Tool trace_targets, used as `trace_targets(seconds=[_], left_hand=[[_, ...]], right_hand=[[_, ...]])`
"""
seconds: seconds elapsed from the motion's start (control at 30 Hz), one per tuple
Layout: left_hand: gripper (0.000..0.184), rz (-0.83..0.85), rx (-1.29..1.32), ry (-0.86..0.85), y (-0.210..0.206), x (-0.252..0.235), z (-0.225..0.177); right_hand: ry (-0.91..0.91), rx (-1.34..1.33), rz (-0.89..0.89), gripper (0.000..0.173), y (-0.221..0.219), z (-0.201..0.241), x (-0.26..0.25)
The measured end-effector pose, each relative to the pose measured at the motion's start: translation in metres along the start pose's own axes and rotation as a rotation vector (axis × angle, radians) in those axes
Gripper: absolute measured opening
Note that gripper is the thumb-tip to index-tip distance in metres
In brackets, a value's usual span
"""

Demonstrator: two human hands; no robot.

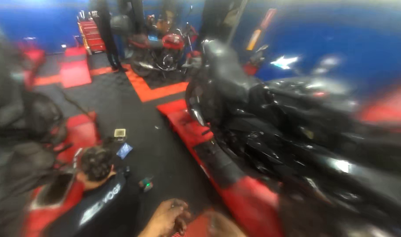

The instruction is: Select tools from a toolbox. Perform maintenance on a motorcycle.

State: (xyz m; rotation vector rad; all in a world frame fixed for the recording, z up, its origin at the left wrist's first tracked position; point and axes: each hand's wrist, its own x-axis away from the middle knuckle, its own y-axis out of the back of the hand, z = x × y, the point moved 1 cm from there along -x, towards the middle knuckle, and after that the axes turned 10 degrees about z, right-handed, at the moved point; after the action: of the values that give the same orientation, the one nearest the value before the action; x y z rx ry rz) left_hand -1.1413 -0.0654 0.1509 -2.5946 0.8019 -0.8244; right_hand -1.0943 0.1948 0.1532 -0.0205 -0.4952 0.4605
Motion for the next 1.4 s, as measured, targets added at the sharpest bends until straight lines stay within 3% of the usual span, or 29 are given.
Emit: trace_targets(seconds=[0.17, 0.37, 0.53, 0.67, 0.87, 1.03, 1.23, 1.33, 1.4], left_hand=[[0.032, -0.011, 0.132, -0.054, 0.046, -0.069, -0.085], [0.025, 0.028, 0.079, -0.155, 0.123, -0.19, -0.195], [0.018, 0.003, 0.032, -0.268, 0.189, -0.297, -0.312], [0.017, -0.024, 0.047, -0.385, 0.256, -0.345, -0.401], [0.017, -0.18, 0.013, -0.568, 0.406, -0.427, -0.51], [0.016, -0.218, -0.055, -0.59, 0.563, -0.522, -0.618], [0.022, -0.156, -0.174, -0.407, 0.694, -0.665, -0.788], [0.024, -0.1, -0.346, -0.272, 0.774, -0.773, -0.861], [0.028, -0.145, -0.471, -0.102, 0.851, -0.859, -0.884]], right_hand=[[0.078, -0.001, -0.077, 0.032, 0.02, 0.09, -0.108], [0.22, 0.073, -0.054, 0.015, 0.096, 0.173, -0.254], [0.438, 0.286, 0.064, 0.016, 0.178, 0.27, -0.4], [0.513, 0.329, 0.221, 0.014, 0.211, 0.361, -0.527], [0.55, 0.39, 0.455, 0.013, 0.222, 0.471, -0.757], [0.547, 0.419, 0.424, 0.013, 0.23, 0.549, -0.954], [0.382, 0.453, 0.257, 0.015, 0.298, 0.661, -1.115], [0.182, 0.471, 0.192, 0.021, 0.364, 0.694, -1.185], [0.071, 0.451, 0.119, 0.025, 0.41, 0.694, -1.238]])
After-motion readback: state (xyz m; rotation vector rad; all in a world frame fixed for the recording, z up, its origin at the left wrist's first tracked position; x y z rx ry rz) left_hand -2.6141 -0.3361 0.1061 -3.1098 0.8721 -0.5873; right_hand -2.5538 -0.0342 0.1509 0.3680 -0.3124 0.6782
